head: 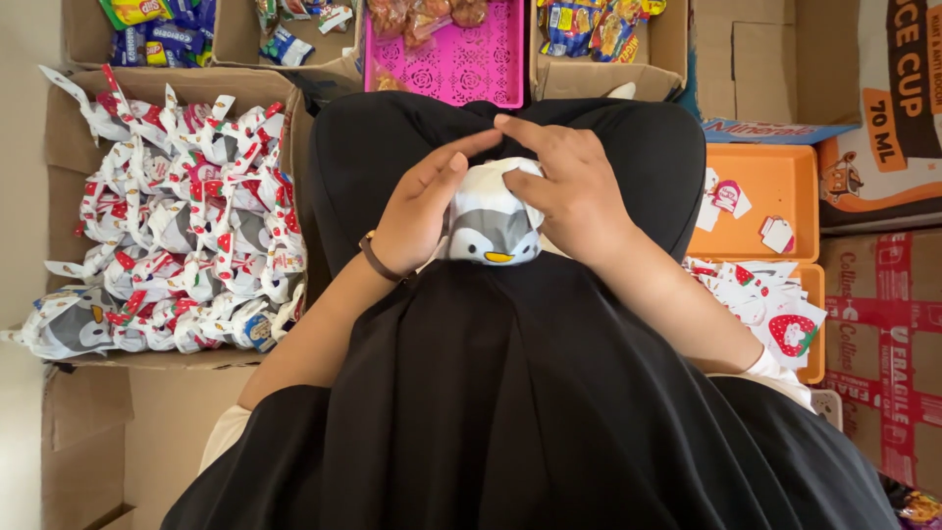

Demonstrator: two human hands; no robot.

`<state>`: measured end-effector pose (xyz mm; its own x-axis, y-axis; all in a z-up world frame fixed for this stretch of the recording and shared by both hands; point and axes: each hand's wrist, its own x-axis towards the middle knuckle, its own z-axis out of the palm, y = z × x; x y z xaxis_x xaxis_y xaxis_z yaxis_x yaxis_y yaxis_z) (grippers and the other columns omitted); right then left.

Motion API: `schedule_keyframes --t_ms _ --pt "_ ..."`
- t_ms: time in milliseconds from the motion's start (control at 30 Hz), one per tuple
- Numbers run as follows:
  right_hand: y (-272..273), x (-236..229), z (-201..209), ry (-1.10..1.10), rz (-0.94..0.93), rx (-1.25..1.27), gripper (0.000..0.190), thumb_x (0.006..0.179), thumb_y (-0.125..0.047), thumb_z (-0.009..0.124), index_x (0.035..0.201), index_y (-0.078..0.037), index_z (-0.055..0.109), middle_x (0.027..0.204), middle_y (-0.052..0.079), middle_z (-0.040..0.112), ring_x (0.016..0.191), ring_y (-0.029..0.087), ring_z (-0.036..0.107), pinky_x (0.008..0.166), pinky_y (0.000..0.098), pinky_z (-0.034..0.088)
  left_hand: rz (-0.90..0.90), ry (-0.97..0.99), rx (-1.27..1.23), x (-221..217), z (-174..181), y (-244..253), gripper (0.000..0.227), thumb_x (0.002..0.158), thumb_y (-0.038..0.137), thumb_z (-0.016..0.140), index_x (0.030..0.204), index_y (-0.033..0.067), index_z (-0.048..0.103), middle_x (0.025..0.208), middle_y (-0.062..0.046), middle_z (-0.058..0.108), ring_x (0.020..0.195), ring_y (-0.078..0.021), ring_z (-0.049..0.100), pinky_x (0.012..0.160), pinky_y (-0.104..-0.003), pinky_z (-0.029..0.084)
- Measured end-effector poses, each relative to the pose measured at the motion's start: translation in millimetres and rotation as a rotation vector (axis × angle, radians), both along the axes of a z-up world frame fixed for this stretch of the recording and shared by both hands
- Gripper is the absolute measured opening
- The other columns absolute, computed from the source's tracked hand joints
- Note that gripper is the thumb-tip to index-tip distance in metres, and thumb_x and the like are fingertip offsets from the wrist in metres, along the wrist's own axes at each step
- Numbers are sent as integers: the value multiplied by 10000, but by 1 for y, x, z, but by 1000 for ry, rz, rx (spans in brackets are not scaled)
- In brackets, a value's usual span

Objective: The person is assembling gift bags by placing snack items inside decorative paper bags and folding the tops to close them.

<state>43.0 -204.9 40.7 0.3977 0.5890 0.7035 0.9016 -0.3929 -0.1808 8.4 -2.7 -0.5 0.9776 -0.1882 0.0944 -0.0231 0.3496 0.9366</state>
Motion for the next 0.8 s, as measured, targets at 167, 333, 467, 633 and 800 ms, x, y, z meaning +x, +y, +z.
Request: schedule_keyframes --t_ms 167,333,467,633,800 --pt "-1 -1 4 -9 41 55 200 1017 48 596 888 -41 721 1267 227 662 1057 366 652 863 432 449 -154 248 -229 11 -22 1 465 1075 329 495 1353 -19 630 1018 -183 759 888 -248 776 722 -407 678" --pt "-3 0 2 -26 126 91 193 989 22 637 861 -80 738 1256 213 693 1040 375 647 869 423 440 -84 303 -337 15 -49 -2 296 1034 136 600 1229 -73 676 973 -170 746 827 -244 774 684 -402 678" --pt "2 -3 12 -17 215 101 221 961 94 614 878 -48 761 1195 205 719 1037 366 662 865 427 460 91 209 -267 20 -52 2 289 926 -27 730 1211 -52 688 905 -151 754 714 -205 755 604 -329 660" --pt "-1 -2 10 14 244 52 163 1000 10 651 957 -54 795 1181 182 734 1100 372 665 879 435 459 246 47 -154 27 -51 11 316 934 -29 733 1237 -7 644 854 -96 724 669 -147 712 577 -255 624" --pt "-6 -4 16 284 382 -112 237 780 31 777 1007 -40 781 1096 53 745 1141 291 693 920 412 478 266 182 -443 21 -31 22 313 952 -13 710 1236 28 586 1024 -128 732 812 -138 659 719 -233 529"
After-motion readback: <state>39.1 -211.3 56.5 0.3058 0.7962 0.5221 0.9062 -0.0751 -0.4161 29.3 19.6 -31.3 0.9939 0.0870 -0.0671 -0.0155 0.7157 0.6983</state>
